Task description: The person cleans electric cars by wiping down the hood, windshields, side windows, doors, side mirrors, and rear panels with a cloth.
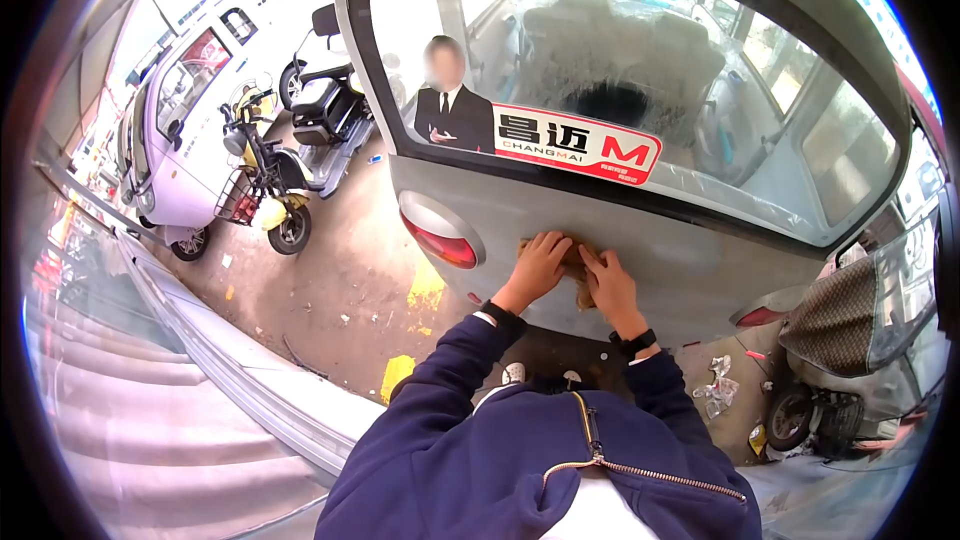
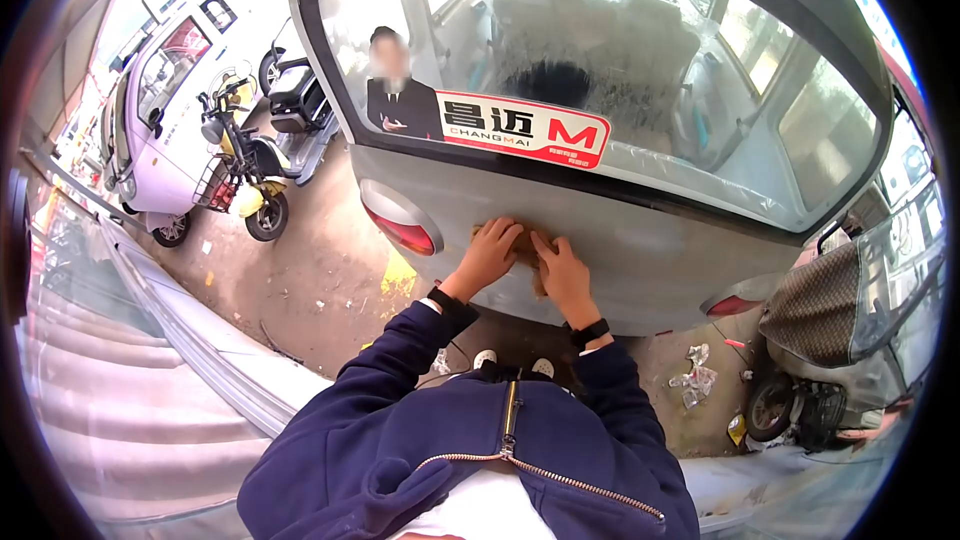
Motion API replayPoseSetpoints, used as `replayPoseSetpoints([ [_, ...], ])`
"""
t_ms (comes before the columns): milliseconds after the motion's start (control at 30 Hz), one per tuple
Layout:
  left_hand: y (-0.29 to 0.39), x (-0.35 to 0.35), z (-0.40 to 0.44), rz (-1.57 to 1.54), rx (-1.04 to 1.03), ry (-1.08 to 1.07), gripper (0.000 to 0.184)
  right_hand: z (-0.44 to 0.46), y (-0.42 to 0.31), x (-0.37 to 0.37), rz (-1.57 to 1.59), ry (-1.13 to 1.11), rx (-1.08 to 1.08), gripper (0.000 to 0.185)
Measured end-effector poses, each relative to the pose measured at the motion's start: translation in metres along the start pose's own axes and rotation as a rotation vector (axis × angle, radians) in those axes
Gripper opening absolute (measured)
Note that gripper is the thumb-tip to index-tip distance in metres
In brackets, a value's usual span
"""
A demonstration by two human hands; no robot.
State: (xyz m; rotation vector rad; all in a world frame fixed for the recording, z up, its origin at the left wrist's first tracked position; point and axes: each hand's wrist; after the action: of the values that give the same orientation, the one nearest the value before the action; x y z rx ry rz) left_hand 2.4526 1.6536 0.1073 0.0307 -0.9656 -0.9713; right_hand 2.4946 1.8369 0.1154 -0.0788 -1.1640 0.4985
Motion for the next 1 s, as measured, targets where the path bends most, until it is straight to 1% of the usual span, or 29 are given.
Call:
replayPoseSetpoints([
  [100,0.001,0.006,0.009,-0.083,-0.035,-0.014,0.051,0.012,-0.002,0.024,0.071,0.000,0.006,0.046],
  [200,0.024,0.041,0.052,-0.061,-0.091,0.039,0.047,0.044,-0.013,0.066,0.052,0.227,0.148,0.047],
  [267,0.022,0.059,0.094,0.084,-0.306,0.238,0.044,0.076,-0.018,0.100,-0.024,0.359,0.220,0.050],
  [333,0.037,0.093,0.136,0.111,-0.327,0.323,0.032,0.110,-0.024,0.133,-0.150,0.491,0.277,0.054],
  [400,0.046,0.117,0.181,0.154,-0.419,0.489,0.030,0.145,-0.031,0.164,-0.218,0.570,0.321,0.056],
  [433,0.045,0.124,0.203,0.160,-0.422,0.496,0.030,0.162,-0.033,0.172,-0.271,0.630,0.344,0.058],
  [467,0.044,0.127,0.222,0.198,-0.454,0.581,0.032,0.178,-0.035,0.177,-0.270,0.634,0.350,0.058],
  [500,0.042,0.126,0.236,0.236,-0.483,0.665,0.035,0.192,-0.036,0.180,-0.320,0.616,0.307,0.060],
  [533,0.038,0.118,0.244,0.239,-0.477,0.663,0.035,0.204,-0.036,0.180,-0.367,0.592,0.262,0.063],
  [567,0.036,0.107,0.248,0.174,-0.418,0.683,0.034,0.213,-0.032,0.168,-0.385,0.536,0.192,0.065],
  [600,0.032,0.095,0.250,0.110,-0.363,0.706,0.034,0.211,-0.031,0.156,-0.382,0.532,0.192,0.065],
  [667,0.028,0.075,0.232,0.090,-0.317,0.714,0.034,0.203,-0.028,0.133,-0.308,0.544,0.149,0.061],
  [733,0.018,0.058,0.207,0.156,-0.316,0.697,0.032,0.186,-0.018,0.105,-0.314,0.575,0.177,0.061],
  [767,0.012,0.049,0.190,0.154,-0.310,0.692,0.032,0.174,-0.013,0.091,-0.330,0.499,0.167,0.061],
  [800,0.005,0.041,0.175,0.142,-0.292,0.631,0.034,0.162,-0.008,0.078,-0.344,0.425,0.158,0.061],
  [833,-0.003,0.033,0.161,0.133,-0.276,0.574,0.037,0.152,-0.005,0.067,-0.342,0.422,0.159,0.061],
  [867,-0.010,0.026,0.148,0.135,-0.274,0.573,0.037,0.142,-0.002,0.056,-0.310,0.393,0.171,0.058],
  [933,-0.025,0.012,0.121,0.161,-0.241,0.410,0.036,0.121,0.004,0.031,-0.269,0.361,0.183,0.056],
  [967,-0.030,0.005,0.106,0.167,-0.237,0.405,0.036,0.110,0.007,0.018,-0.268,0.322,0.192,0.057],
  [1000,-0.034,0.001,0.091,0.247,-0.236,0.313,0.036,0.100,0.009,0.007,-0.267,0.287,0.203,0.059],
])
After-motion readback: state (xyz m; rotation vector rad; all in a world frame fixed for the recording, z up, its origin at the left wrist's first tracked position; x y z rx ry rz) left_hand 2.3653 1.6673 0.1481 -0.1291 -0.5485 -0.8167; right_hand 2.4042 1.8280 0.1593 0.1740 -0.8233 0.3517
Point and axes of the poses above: each hand's wrist, its own z-axis towards the middle knuckle, its own x-axis out of the back of the hand, y = z × x, and after that the axes turned 2 degrees about y, right-handed
